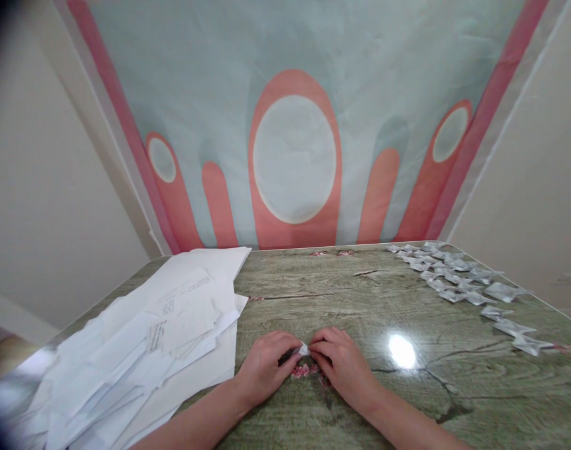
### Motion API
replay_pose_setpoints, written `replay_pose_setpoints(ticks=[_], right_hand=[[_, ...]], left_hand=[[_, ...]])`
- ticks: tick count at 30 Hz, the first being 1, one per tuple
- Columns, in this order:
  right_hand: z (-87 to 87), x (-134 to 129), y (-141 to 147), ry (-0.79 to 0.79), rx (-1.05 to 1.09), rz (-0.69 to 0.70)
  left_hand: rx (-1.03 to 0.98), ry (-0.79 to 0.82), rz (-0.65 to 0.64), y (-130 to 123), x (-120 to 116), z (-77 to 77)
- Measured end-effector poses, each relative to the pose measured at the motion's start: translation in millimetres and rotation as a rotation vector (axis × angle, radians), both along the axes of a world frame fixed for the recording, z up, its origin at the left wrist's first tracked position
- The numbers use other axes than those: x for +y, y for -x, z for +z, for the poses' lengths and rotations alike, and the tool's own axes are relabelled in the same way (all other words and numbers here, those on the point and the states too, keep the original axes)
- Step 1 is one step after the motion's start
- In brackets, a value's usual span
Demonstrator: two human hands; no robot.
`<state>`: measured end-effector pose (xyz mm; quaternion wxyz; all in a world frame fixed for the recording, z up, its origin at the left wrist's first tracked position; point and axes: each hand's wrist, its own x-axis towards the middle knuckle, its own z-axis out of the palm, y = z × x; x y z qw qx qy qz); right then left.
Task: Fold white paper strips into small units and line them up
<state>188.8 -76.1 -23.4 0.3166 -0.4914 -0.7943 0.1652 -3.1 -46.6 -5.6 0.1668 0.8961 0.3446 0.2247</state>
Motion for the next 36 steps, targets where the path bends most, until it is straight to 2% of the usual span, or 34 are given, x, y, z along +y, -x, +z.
replay_pose_setpoints(ticks=[6,14,23,30,36], right_hand=[[-1.3,1,-2,0.000,0.029,0.016],[-0.8,-1,0,0.063,0.167,0.017],[5.3,-5,8,0.141,0.305,-0.014],[10.1,-7,13,0.158,0.307,-0.032],[5.0,-6,13,0.124,0.284,-0.032]], left_hand=[[0.002,0.017,-0.003,1,2,1.8],[-0.103,0.083,-0.092,2,1,1.1],[-0.192,0.146,-0.038,2,-1,-3.5],[-0.214,0.170,-0.039,2,0,-3.0],[-0.203,0.152,-0.034,2,0,-0.1]])
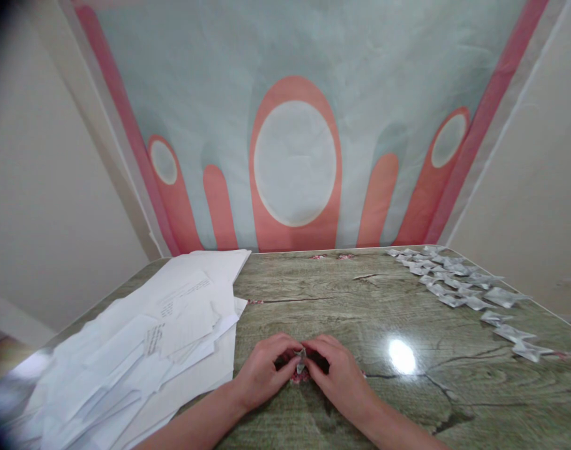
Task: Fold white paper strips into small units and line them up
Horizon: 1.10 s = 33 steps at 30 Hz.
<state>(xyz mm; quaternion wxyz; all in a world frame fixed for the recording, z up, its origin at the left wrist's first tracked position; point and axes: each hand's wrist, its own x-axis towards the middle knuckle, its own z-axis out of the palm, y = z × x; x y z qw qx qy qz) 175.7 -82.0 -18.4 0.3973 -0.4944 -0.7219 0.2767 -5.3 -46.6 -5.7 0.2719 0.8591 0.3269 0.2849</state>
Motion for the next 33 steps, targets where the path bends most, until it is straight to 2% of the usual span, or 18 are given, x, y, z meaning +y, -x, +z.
replay_pose_setpoints(ticks=[7,15,20,33], right_hand=[[-4.6,0,-2,-0.061,-0.072,-0.027],[-9.4,3,-7,-0.223,-0.288,-0.009],[-7.5,2,-8,-0.282,-0.366,0.038],[-3.5,-6,-12,-0.229,-0.405,0.123]], left_hand=[[-0.002,0.037,0.033,-1,2,1.6],[-0.018,0.032,0.023,-2,4,0.7],[0.065,-0.045,-0.006,-1,2,1.4],[0.446,-0.363,-0.089,1,-5,10.8]])
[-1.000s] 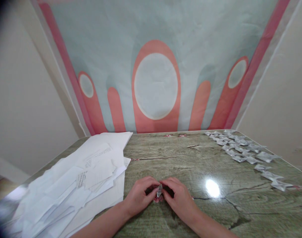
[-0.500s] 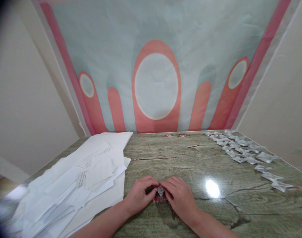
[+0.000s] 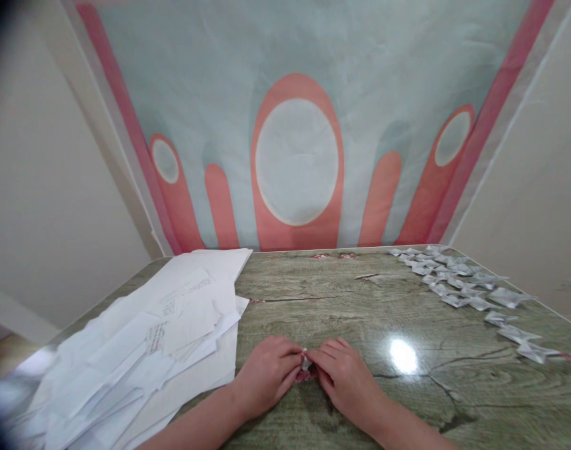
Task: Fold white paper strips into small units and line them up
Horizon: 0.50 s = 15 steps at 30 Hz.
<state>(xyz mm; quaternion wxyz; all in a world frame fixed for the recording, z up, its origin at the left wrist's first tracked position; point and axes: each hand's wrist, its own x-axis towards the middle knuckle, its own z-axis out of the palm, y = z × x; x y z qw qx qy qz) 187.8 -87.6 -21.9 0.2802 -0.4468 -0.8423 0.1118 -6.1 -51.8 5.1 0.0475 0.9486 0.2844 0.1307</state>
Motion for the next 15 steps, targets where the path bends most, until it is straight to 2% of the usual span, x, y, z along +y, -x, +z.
replay_pose_setpoints(ticks=[7,15], right_hand=[[7.1,-8,2,0.000,-0.064,0.011],[6.2,-11,7,-0.028,-0.038,0.006]], left_hand=[[0.106,-0.158,-0.017,-4,-6,-3.8],[0.182,-0.176,-0.047,-4,-17,3.5]])
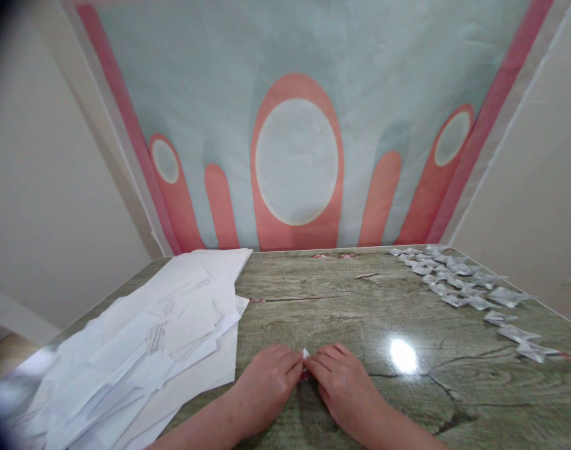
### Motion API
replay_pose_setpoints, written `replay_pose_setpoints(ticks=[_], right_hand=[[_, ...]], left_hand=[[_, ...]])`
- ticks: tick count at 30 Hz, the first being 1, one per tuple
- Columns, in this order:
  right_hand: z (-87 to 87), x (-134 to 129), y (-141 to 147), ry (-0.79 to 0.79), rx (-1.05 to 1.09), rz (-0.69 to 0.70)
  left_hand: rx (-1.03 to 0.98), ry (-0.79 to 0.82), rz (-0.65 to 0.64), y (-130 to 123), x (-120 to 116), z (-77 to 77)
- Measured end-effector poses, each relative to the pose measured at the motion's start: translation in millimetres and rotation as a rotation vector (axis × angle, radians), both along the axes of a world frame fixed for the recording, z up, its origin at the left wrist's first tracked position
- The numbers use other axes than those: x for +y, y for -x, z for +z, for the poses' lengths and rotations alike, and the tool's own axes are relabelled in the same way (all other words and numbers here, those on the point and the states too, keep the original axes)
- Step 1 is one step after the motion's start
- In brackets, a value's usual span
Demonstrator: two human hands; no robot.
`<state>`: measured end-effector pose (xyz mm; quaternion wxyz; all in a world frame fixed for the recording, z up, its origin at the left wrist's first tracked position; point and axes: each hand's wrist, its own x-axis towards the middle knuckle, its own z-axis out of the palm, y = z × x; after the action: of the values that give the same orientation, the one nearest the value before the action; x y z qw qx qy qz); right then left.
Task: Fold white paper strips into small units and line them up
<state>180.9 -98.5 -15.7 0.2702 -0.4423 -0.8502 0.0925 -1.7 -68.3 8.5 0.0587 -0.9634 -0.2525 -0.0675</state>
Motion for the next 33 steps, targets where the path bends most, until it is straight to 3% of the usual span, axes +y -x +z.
replay_pose_setpoints(ticks=[9,21,30,33], right_hand=[[-4.9,4,-3,-0.052,-0.022,-0.076],[-13.9,7,0,-0.202,-0.370,-0.076],[-11.1,8,-4,-0.177,-0.234,-0.047],[-6.9,7,-2,-0.163,-0.177,-0.038]], left_hand=[[0.119,0.032,-0.013,-1,-5,11.3],[0.107,0.210,-0.023,8,-4,30.4],[0.061,0.270,-0.023,9,1,36.8],[0.058,0.264,0.032,7,2,35.6]])
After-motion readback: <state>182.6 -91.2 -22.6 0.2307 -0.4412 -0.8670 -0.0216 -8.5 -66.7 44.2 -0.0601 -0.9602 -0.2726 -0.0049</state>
